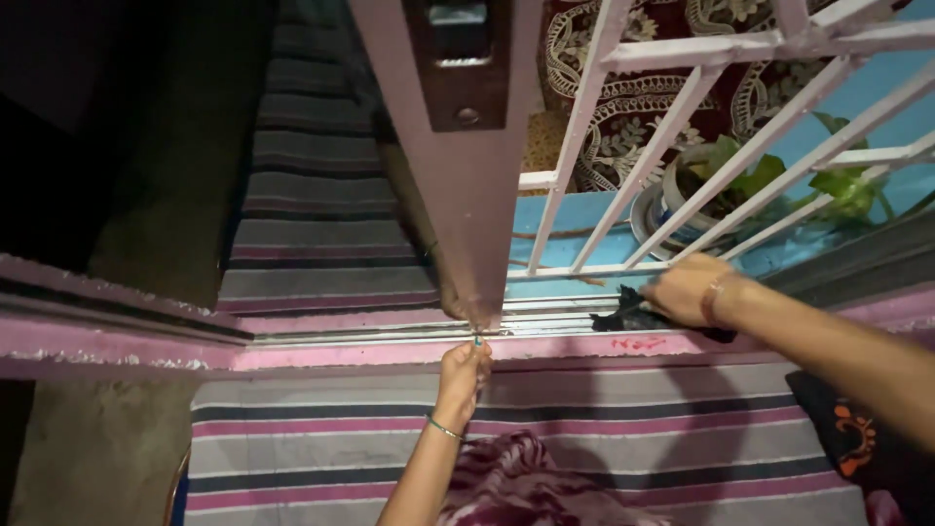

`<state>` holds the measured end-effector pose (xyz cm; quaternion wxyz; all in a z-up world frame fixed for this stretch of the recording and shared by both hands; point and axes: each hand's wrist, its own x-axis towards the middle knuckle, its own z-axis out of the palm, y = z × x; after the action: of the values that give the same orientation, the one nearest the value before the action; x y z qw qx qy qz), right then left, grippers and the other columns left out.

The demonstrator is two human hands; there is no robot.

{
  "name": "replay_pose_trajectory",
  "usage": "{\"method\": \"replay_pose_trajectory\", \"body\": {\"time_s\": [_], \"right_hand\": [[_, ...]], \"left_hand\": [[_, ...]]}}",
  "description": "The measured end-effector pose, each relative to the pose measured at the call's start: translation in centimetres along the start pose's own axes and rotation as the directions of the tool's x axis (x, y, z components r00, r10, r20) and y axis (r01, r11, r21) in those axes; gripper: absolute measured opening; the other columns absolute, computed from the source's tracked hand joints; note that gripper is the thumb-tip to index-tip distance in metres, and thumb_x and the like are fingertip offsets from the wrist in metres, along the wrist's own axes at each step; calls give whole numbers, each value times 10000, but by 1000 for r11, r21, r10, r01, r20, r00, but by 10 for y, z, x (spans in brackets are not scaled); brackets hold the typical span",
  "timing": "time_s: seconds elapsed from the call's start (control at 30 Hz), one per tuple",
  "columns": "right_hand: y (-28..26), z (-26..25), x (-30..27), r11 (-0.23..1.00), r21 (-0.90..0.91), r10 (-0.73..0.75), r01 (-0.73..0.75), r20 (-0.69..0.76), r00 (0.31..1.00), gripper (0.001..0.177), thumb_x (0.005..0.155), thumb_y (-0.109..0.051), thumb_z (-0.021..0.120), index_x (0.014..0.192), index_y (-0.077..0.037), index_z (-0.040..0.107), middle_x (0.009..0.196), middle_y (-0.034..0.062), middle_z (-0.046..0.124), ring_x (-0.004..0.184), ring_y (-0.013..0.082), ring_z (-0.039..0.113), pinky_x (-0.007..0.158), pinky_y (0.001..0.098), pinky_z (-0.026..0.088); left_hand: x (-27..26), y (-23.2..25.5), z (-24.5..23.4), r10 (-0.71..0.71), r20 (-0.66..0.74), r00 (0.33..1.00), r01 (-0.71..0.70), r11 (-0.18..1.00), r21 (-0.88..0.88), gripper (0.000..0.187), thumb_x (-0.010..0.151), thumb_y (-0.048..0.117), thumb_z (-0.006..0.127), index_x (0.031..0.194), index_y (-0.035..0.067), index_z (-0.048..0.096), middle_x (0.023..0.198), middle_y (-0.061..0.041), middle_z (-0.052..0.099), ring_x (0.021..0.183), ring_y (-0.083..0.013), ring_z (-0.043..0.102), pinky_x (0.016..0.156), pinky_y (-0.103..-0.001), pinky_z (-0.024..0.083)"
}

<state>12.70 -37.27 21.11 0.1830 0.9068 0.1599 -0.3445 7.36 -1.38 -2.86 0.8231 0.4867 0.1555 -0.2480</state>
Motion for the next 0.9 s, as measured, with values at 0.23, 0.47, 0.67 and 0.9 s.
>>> {"method": "replay_pose_trajectory", "body": {"time_s": [0.23,0.47,0.67,0.9], "right_hand": [[-57,1,24,992,75,-96,103,-88,991,416,1036,-477,410,1076,-154,669,867,130,733,875,354,732,804,511,563],[-129,23,75,954,236,-113,182,-280,953,319,1015,-341,450,1018,-116,677,844,162,758,809,378,728,729,522,553],[-50,52,-5,934,286,251,-214,-99,963,282,965,-404,514,1011,-235,735,946,101,768,886,310,756,765,480,587],[-7,133,-40,955,107,295,-275,-314,902,178,943,-176,444,1085,-170,551,838,123,744,758,322,761,637,478,604]], "left_hand": [[-7,7,7,36,33,999,-35,999,-35,269,1043,257,583,868,57,626,625,32,513,477,-48,394,414,-216,254],[-6,-3,5,22,-7,1000,-22,1000,16,278,1055,244,583,863,45,623,639,29,538,487,-47,408,418,-214,263],[-4,5,7,55,-6,998,-56,998,-19,241,1042,198,562,863,54,634,631,32,535,471,-39,374,405,-216,246],[6,-6,4,40,40,998,-40,999,-3,166,1029,104,566,877,54,610,640,45,491,490,-47,382,410,-223,230]]}}
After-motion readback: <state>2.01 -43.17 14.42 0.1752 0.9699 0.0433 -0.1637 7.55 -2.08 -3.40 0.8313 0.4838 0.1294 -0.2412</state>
